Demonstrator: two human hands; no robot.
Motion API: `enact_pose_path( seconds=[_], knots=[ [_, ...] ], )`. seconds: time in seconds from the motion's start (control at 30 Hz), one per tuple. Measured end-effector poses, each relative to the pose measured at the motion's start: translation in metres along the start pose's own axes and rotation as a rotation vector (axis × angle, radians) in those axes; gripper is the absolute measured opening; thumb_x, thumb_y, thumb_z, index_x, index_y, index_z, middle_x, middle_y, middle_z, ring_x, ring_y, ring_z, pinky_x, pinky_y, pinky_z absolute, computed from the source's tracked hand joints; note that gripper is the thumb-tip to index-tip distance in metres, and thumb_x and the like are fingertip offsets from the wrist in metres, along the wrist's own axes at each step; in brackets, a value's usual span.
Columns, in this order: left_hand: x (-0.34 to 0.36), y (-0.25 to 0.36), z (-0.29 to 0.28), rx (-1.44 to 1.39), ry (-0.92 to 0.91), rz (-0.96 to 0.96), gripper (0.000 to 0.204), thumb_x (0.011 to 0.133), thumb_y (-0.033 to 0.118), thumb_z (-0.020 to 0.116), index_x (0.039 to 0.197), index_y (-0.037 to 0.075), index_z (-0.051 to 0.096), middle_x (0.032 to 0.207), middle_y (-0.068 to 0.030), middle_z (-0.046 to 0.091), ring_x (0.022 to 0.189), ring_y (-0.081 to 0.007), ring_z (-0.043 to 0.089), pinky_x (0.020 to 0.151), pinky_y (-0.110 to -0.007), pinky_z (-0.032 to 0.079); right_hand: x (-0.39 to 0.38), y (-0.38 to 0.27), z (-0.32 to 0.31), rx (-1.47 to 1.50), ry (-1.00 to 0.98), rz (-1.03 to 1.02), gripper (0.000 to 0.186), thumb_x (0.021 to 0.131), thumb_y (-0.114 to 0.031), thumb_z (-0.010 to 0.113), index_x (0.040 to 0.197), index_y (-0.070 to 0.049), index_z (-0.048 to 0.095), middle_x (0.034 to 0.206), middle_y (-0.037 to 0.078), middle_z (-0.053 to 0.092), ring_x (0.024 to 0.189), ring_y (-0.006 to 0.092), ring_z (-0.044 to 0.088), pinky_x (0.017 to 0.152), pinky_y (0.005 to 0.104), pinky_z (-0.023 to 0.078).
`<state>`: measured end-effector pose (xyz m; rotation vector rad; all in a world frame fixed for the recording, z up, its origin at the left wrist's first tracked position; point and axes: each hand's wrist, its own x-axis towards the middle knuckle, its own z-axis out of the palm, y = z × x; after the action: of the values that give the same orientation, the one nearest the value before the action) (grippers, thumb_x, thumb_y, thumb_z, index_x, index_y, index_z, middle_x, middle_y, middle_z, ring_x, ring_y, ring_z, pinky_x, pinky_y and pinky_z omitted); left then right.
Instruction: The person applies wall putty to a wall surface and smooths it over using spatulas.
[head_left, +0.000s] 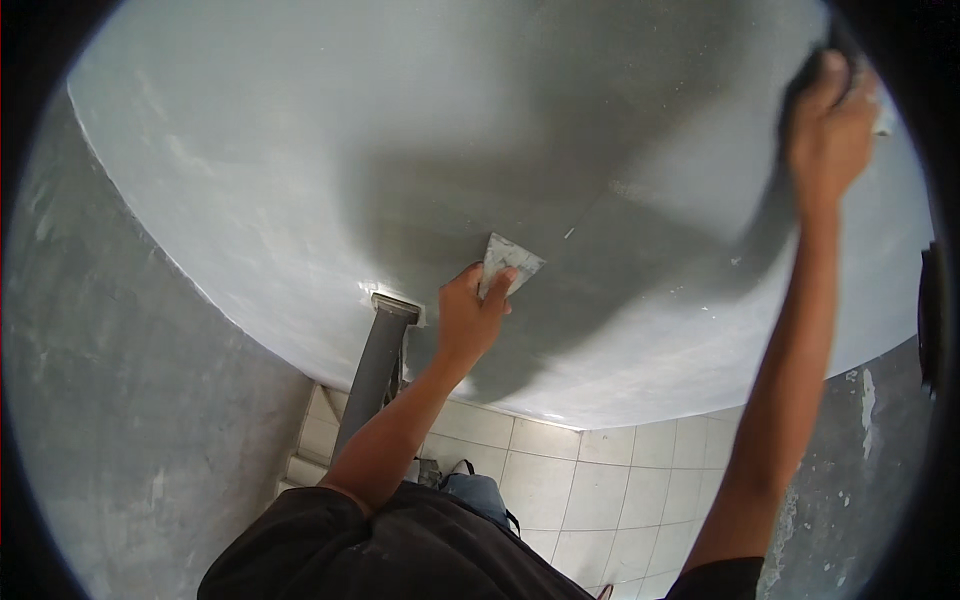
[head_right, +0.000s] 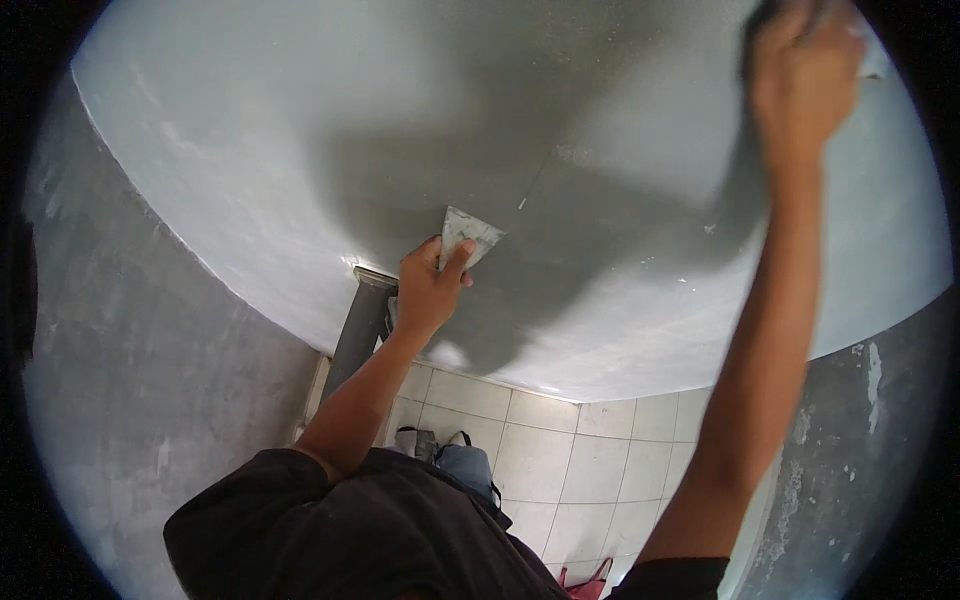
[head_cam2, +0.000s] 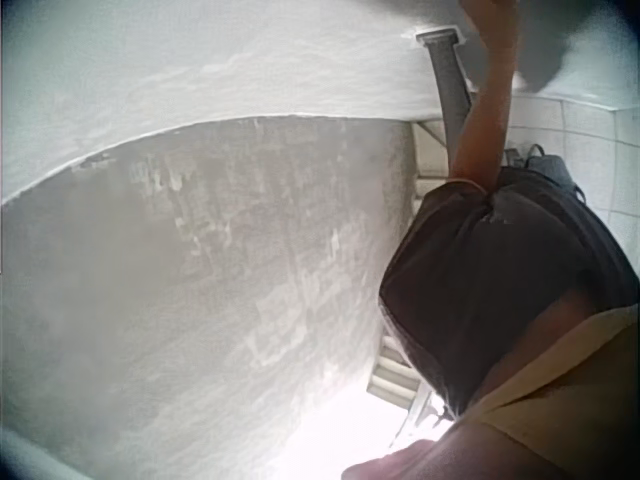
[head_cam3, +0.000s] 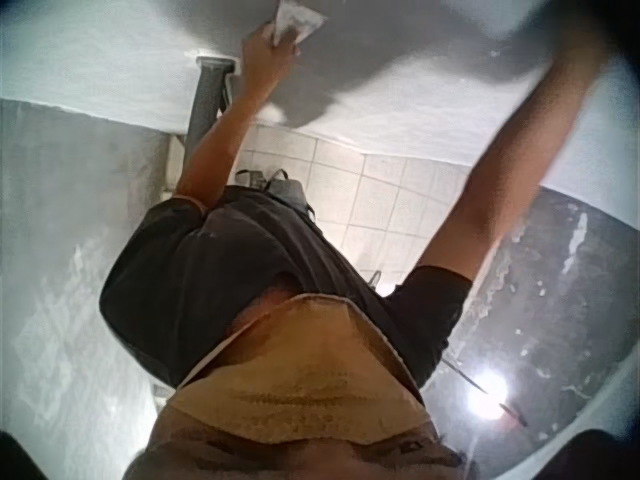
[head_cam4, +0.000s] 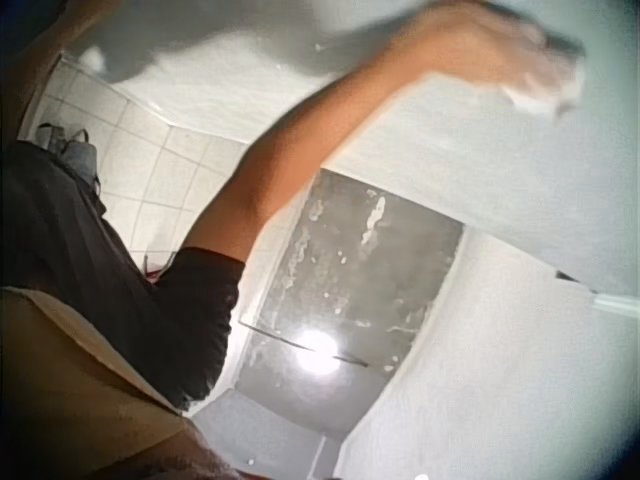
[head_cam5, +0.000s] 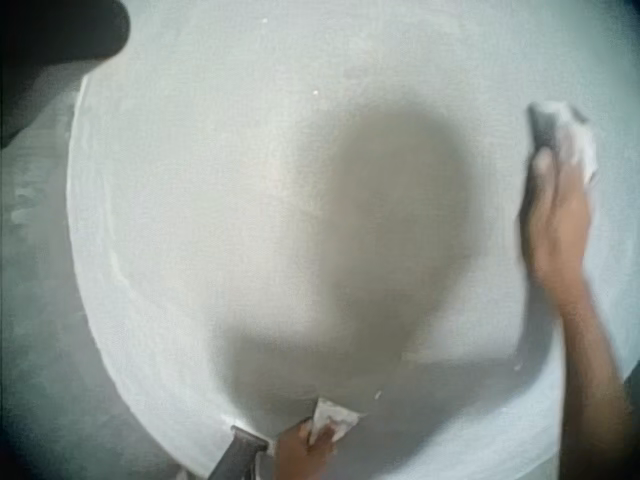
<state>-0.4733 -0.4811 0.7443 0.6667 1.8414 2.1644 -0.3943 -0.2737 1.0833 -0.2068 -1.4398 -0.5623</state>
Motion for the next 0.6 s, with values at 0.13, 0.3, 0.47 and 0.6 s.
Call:
enact_pose_path(
  seconds=[0.13,0.3,0.47,0.6],
  knots=[
    [0.005,-0.001,-0.028,-0.058,0.084,-0.031,0.032,0.095,0.029,0.066,0.085,-0.001,0.066,0.066,-0.0055,0.064,0.055,-0.0102,0.062,0.052,-0.025,0.046,-0.153,-0.086,-0.035,0.155,-0.69,-0.377,0.058,0.089,-0.012,0.051,0.144,0.0,0.039,0.15,0.025,0.038,0.131,0.0442,0.045,0.113,0.0517,0.032],
    [0.016,0.006,-0.037,-0.075,0.083,-0.006,0.032,0.096,0.03,0.065,0.086,0.0,0.066,0.068,-0.0042,0.064,0.057,-0.0091,0.061,0.052,-0.025,0.046,-0.278,-0.064,-0.082,0.328,-1.138,-0.596,0.045,0.089,-0.014,0.053,0.134,-0.01,0.057,0.118,0.005,0.067,0.107,0.0225,0.064,0.102,0.0408,0.048],
    [0.014,0.017,-0.043,-0.057,0.096,0.024,0.032,0.097,0.03,0.064,0.089,-0.001,0.065,0.069,-0.0059,0.064,0.058,-0.0104,0.062,0.053,-0.025,0.047,-0.115,-0.02,-0.051,0.129,-0.526,-0.417,0.049,0.09,-0.008,0.047,0.139,-0.007,0.051,0.143,0.018,0.051,0.138,0.0341,0.042,0.115,0.0523,0.028],
    [0.009,0.006,-0.045,0.031,0.015,0.082,0.03,0.097,0.029,0.063,0.096,-0.001,0.065,0.072,-0.0047,0.063,0.059,-0.0099,0.062,0.053,-0.025,0.047,0.003,0.002,-0.001,-0.061,-0.002,-0.246,0.046,0.103,-0.033,0.041,0.136,-0.002,0.052,0.137,0.022,0.054,0.131,0.0396,0.048,0.109,0.045,0.038]
  ],
)
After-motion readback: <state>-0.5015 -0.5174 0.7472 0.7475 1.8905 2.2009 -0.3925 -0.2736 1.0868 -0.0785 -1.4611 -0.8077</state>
